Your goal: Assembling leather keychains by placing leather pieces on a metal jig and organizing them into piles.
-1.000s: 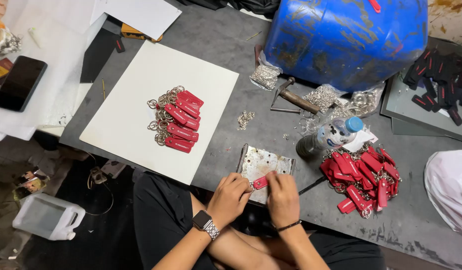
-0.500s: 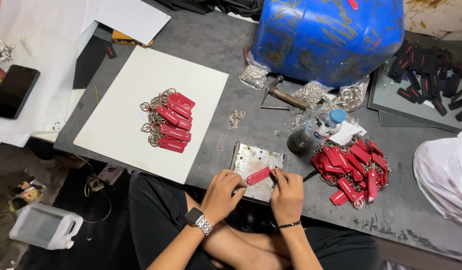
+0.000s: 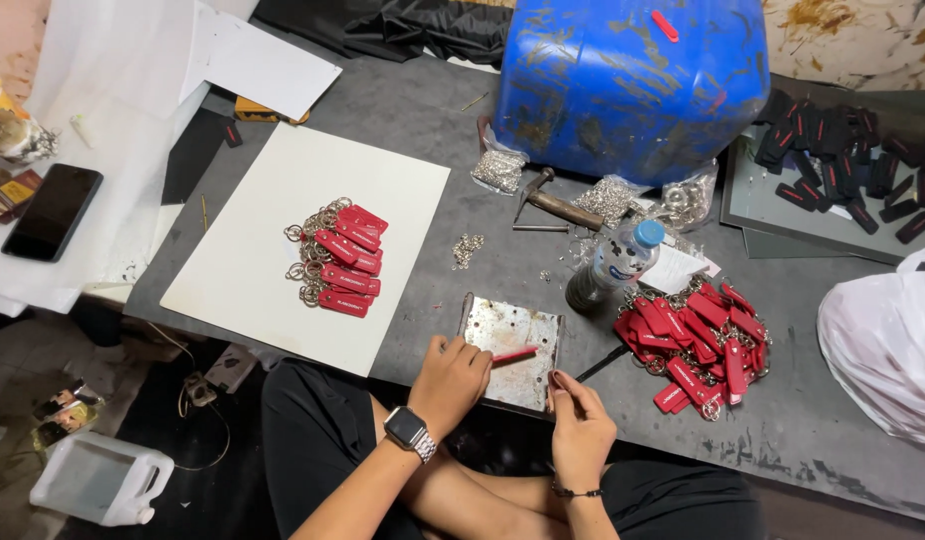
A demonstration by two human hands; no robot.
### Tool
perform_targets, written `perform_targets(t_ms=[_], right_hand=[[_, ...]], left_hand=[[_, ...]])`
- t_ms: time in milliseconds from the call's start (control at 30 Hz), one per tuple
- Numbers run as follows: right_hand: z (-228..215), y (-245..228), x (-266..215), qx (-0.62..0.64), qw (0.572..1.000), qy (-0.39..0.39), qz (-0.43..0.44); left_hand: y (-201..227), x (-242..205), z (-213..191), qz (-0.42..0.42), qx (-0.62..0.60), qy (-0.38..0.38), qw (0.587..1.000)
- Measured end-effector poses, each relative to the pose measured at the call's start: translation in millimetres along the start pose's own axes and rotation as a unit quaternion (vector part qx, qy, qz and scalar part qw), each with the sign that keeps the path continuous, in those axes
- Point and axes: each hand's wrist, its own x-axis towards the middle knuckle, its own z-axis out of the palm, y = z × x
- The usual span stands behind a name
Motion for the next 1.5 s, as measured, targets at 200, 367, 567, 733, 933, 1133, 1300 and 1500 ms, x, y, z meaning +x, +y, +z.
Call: perform_targets(t_ms=[200,367,567,733,933,1133,1300,1500], right_hand=[[12.8,-35.4,-3.7,-0.085,0.986,-0.006,-0.145],[25.0,-27.9,-1.7,-0.213,0.925,0.014,-0.315],[39.1,-21.4,-9.7,-0.321,0.846,-0.035,-0.424],[36.6,-24.5,-14.3,-0.304,0.824,-0.135,-0.459],[37.9,-27.2,-15.1,-0.317,0.849,-0.075,-0.416],[30.3,-34.1,-13.8,-0.31,0.83,-0.089,-0.456],[42.1,-27.3,-36.0,-0.269,0.84,-0.154,-0.444],[37.4,-15.5,-21.6,-0.346,0.837,-0.032,-0.424]], left_hand=[[-2.1,4.8,-13.9,-0.091,-0.104,0.005,0.99],[-3.6,-12.3,-21.4,-0.069,-0.159,-0.027,0.985],[-1.7,-25.3,-16.5,-0.052,-0.151,-0.012,0.987],[2.7,-26.2,-21.7,-0.067,-0.145,0.0,0.987],[2.6,-34.6,-19.9,-0.068,-0.148,-0.028,0.986],[1.5,-34.2,-17.9,-0.076,-0.162,-0.022,0.984],[-0.6,-38.2,-13.3,-0.086,-0.166,-0.027,0.982],[-0.1,-37.2,-12.1,-0.104,-0.177,-0.041,0.978]])
